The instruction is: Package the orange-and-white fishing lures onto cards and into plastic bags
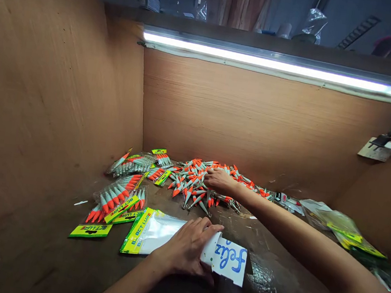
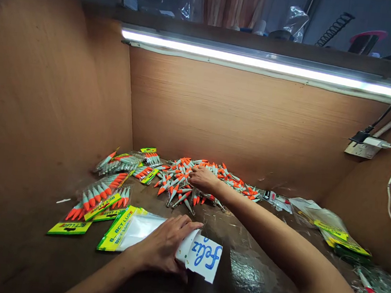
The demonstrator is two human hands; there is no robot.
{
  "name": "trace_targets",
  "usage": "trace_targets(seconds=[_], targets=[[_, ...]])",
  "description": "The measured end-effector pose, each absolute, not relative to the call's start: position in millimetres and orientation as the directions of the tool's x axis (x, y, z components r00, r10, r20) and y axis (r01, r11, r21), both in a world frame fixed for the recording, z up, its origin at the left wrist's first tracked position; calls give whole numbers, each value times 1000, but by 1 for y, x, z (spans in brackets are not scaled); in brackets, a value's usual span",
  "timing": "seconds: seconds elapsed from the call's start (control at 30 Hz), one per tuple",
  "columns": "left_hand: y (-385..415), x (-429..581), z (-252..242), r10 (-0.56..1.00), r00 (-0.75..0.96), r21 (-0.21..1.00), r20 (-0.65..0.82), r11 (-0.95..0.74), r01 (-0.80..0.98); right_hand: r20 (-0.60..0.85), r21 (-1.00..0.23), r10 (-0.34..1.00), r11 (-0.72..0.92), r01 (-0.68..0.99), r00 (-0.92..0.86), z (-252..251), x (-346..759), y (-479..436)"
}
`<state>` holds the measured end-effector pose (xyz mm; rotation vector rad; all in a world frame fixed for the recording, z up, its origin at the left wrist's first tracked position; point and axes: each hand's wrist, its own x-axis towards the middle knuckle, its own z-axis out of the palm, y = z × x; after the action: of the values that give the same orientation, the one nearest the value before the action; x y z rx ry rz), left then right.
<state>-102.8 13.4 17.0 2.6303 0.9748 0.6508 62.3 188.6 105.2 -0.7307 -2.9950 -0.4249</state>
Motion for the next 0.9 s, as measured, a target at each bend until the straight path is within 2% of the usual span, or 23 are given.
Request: trace_targets(seconds=[0.2,0.27,0.3,0.4,0.47,0.57,0.73,0.9], targets=[[10,-100,17,640,710,401,295,-757,516,242,119,612,752,649,-753,112,119,152],[10,-100,16,636,716,412,289,-758,506,302,31,672,703,711,-677,105,140,125],[10,-100,15,635,718,413,285,-757,505,338,-45,707,671,740,-621,99,150,109],[10,-99,14,637,717,409,283,-756,511,438,-380,827,525,761,-352,82,176,59],[9,-98,14,640,715,406,283,-755,515,461,-488,864,437,756,-201,72,191,28],[9,-95,13,654,706,398,272,-744,536,478,-508,876,339,792,-68,61,210,-9],[13,-88,6,664,711,370,230,-736,567,489,-476,871,222,851,46,46,244,-47],[17,-85,0,662,717,325,219,-742,587,447,-551,887,173,817,113,35,262,-73]])
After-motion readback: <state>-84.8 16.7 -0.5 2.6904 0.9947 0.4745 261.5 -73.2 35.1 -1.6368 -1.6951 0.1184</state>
